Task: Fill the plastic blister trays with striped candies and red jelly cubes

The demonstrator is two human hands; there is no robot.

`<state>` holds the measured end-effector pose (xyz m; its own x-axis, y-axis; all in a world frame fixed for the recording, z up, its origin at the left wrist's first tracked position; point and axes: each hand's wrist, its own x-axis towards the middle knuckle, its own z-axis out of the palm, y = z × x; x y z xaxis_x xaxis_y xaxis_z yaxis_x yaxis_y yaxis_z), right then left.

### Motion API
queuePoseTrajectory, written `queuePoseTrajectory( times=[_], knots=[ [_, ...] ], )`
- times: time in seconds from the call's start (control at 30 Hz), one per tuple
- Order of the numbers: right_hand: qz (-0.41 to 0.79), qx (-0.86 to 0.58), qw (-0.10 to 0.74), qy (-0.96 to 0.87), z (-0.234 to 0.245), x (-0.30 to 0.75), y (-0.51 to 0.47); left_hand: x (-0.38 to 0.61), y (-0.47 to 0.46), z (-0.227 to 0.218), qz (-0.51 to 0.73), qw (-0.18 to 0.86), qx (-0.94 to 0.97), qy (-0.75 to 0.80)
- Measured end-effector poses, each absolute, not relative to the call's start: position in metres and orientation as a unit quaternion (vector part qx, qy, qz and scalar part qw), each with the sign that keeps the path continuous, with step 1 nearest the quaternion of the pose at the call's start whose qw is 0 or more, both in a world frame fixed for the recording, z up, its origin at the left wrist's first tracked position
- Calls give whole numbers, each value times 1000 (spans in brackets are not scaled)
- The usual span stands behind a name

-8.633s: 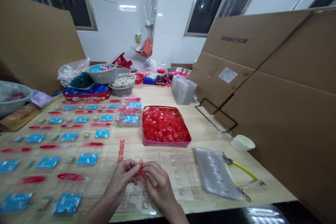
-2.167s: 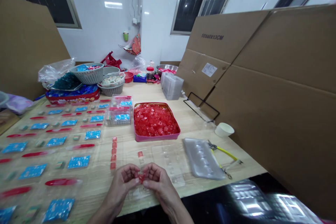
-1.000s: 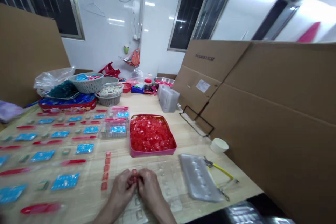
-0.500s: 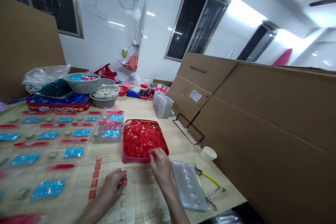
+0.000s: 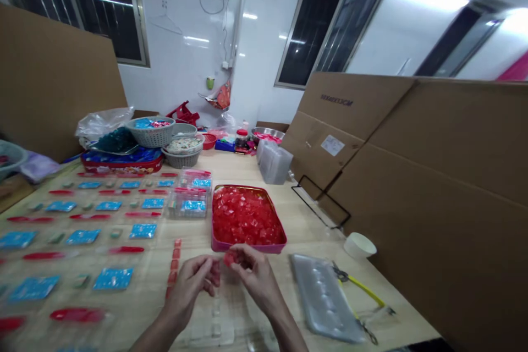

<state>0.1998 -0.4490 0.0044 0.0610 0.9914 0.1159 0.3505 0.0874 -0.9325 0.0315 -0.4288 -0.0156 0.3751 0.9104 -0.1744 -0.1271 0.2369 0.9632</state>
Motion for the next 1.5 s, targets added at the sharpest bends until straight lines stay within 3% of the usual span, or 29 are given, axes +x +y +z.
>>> queuePoseTrajectory(
  times=[0.17, 0.33, 0.43, 0.53, 0.67, 0.97, 1.07, 1.2, 1.3, 1.4, 1.5],
  knots=[
    [330, -575, 444, -603, -2, 167, -471, 32, -436, -18, 414, 729, 381, 391],
    [436, -565, 511, -479, -10, 170, -476, 16, -434, -24, 424, 784, 258, 374],
    [515, -523, 544, -406, -11, 170, -479, 12, -435, -23, 429, 779, 278, 363],
    [589, -494, 522, -370, -12, 162, -481, 14, -440, -24, 439, 735, 352, 379],
    [584, -521, 490, -384, -16, 155, -480, 17, -445, -24, 441, 675, 445, 389],
    [536, -551, 398, -500, -37, 170, -471, 15, -444, -30, 366, 734, 431, 375],
    [430, -595, 331, -593, -45, 170, -467, 19, -441, -45, 326, 677, 499, 433],
    [235, -661, 231, -675, -49, 164, -464, 27, -438, -58, 288, 519, 640, 488],
    [176, -669, 196, -695, -50, 159, -464, 31, -438, -60, 266, 411, 707, 511],
    [184, -670, 217, -686, -50, 160, -462, 31, -439, -61, 242, 333, 750, 517],
    [293, -645, 319, -629, -48, 168, -460, 28, -440, -62, 243, 318, 765, 505]
  ],
)
